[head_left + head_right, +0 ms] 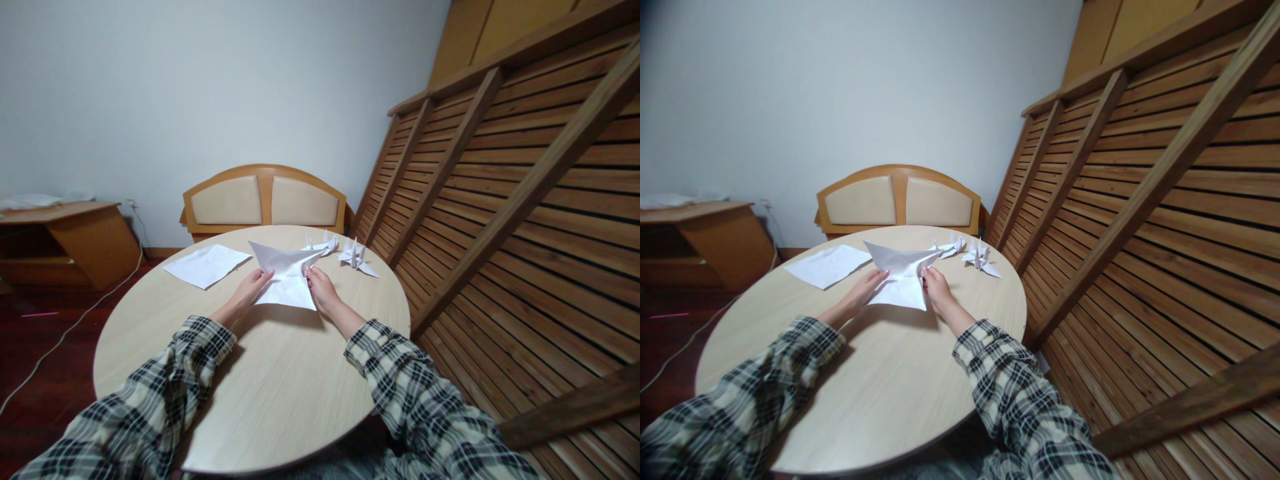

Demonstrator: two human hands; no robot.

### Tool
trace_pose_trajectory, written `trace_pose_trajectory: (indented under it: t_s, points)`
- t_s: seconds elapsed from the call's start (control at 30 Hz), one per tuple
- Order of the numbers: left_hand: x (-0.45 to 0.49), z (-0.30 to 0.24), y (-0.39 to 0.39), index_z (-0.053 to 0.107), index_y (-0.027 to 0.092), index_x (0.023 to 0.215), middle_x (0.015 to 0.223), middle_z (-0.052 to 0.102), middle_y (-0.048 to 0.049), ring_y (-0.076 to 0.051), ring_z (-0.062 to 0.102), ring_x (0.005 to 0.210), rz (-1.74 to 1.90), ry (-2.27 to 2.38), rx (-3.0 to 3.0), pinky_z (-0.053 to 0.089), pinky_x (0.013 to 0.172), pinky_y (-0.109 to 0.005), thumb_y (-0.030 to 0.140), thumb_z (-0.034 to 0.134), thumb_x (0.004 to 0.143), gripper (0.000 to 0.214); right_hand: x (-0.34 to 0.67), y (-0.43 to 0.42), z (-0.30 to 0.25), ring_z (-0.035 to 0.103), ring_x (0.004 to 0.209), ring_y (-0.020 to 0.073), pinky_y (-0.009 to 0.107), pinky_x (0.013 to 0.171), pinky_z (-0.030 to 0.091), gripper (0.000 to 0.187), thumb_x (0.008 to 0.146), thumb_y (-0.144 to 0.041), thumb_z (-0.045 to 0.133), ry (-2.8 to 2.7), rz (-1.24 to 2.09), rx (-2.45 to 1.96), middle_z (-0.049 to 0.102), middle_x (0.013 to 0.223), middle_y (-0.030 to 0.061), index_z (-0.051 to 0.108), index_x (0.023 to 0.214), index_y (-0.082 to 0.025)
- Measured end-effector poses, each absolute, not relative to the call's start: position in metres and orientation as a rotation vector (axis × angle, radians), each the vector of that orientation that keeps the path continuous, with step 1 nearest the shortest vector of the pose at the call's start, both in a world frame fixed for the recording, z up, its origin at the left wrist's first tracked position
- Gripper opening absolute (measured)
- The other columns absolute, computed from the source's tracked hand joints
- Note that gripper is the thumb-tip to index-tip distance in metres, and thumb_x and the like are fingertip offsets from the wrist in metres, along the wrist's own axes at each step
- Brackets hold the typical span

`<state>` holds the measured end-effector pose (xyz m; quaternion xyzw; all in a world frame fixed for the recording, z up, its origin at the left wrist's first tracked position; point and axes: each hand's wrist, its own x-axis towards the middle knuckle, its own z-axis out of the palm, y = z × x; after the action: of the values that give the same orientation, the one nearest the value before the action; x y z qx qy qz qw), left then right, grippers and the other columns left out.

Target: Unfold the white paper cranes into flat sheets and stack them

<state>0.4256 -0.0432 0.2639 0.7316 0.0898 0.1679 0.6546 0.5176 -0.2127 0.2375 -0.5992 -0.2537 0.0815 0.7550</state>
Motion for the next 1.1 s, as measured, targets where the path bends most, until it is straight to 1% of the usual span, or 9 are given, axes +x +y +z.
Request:
trace_pose_trajectory:
  t_s: [0.13, 0.27, 0.43, 0.63, 0.73, 0.83, 0.97, 1.03, 1.1]
  points:
    - [0.424, 0.261, -0.042, 0.064, 0.016, 0.077, 0.076, 0.067, -0.0057, -0.021, 0.057, 0.071, 0.433, 0.234, 1.751, 0.042, 0.061, -0.028, 0.048, 0.065, 0.072, 0.032, 0.516, -0.212, 0.239, 0.051, 0.067, 0.016, 0.026, 0.061, 0.045, 0.027, 0.081, -0.047, 0.051, -0.55, 0.163, -1.321, 0.055, 0.073, 0.0019, 0.048, 0.078, -0.021]
    - [0.426, 0.255, -0.035, 0.064, 0.014, 0.07, 0.072, 0.068, -0.007, -0.021, 0.057, 0.067, 0.504, 0.326, 1.802, 0.043, 0.06, -0.029, 0.052, 0.061, 0.075, 0.038, 0.518, -0.213, 0.238, 0.05, 0.064, 0.0148, 0.025, 0.059, 0.043, 0.027, 0.081, -0.047, 0.052, -0.549, 0.171, -1.307, 0.053, 0.071, 0.0007, 0.049, 0.078, -0.02]
    - [0.422, 0.253, -0.034, 0.064, 0.013, 0.075, 0.067, 0.067, -0.0084, -0.021, 0.058, 0.061, 0.487, 0.346, 1.7, 0.042, 0.052, -0.028, 0.053, 0.058, 0.077, 0.04, 0.525, -0.216, 0.233, 0.047, 0.061, 0.0135, 0.023, 0.054, 0.039, 0.025, 0.075, -0.042, 0.06, -0.48, 0.115, -1.321, 0.05, 0.066, -0.0016, 0.049, 0.076, -0.02]
    - [0.42, 0.256, -0.037, 0.064, 0.014, 0.071, 0.063, 0.066, -0.0083, -0.022, 0.059, 0.058, 0.519, 0.422, 1.694, 0.041, 0.048, -0.029, 0.047, 0.06, 0.075, 0.033, 0.53, -0.217, 0.23, 0.054, 0.074, 0.015, 0.024, 0.065, 0.045, 0.021, 0.067, -0.029, 0.062, -0.513, -0.104, -1.405, 0.056, 0.08, -0.0007, 0.049, 0.081, -0.021]
    - [0.423, 0.254, -0.035, 0.063, 0.015, 0.072, 0.059, 0.065, -0.0068, -0.023, 0.059, 0.06, 0.56, 0.433, 1.68, 0.04, 0.047, -0.028, 0.047, 0.06, 0.075, 0.032, 0.53, -0.216, 0.229, 0.057, 0.081, 0.0173, 0.027, 0.072, 0.046, 0.013, 0.073, -0.032, 0.057, -0.605, -0.083, -1.478, 0.061, 0.083, 0.0022, 0.056, 0.078, -0.02]
    - [0.425, 0.25, -0.034, 0.063, 0.015, 0.077, 0.056, 0.063, -0.0045, -0.023, 0.06, 0.061, 0.575, 0.402, 1.615, 0.041, 0.047, -0.028, 0.047, 0.059, 0.077, 0.032, 0.53, -0.216, 0.228, 0.059, 0.082, 0.0188, 0.03, 0.075, 0.046, 0.022, 0.078, -0.04, 0.055, -0.593, -0.041, -1.523, 0.064, 0.082, 0.0038, 0.06, 0.077, -0.018]
    - [0.426, 0.247, -0.034, 0.062, 0.015, 0.076, 0.058, 0.063, -0.0046, -0.021, 0.06, 0.058, 0.547, 0.367, 1.586, 0.042, 0.046, -0.028, 0.047, 0.06, 0.077, 0.032, 0.53, -0.217, 0.228, 0.06, 0.083, 0.0197, 0.031, 0.079, 0.046, 0.03, 0.068, -0.044, 0.07, -0.545, -0.103, -1.568, 0.065, 0.085, 0.0043, 0.06, 0.08, -0.018]
    - [0.427, 0.246, -0.033, 0.062, 0.014, 0.075, 0.062, 0.065, -0.006, -0.02, 0.058, 0.055, 0.521, 0.358, 1.588, 0.041, 0.046, -0.028, 0.047, 0.061, 0.076, 0.033, 0.531, -0.218, 0.228, 0.061, 0.081, 0.0198, 0.031, 0.077, 0.047, 0.027, 0.068, -0.041, 0.07, -0.54, -0.102, -1.582, 0.065, 0.084, 0.0041, 0.059, 0.078, -0.018]
    - [0.427, 0.246, -0.03, 0.062, 0.013, 0.076, 0.065, 0.067, -0.0075, -0.019, 0.058, 0.054, 0.509, 0.351, 1.583, 0.041, 0.046, -0.028, 0.048, 0.062, 0.075, 0.035, 0.532, -0.218, 0.227, 0.061, 0.077, 0.0195, 0.031, 0.073, 0.047, 0.021, 0.072, -0.039, 0.064, -0.548, -0.098, -1.575, 0.064, 0.08, 0.0039, 0.058, 0.074, -0.018]
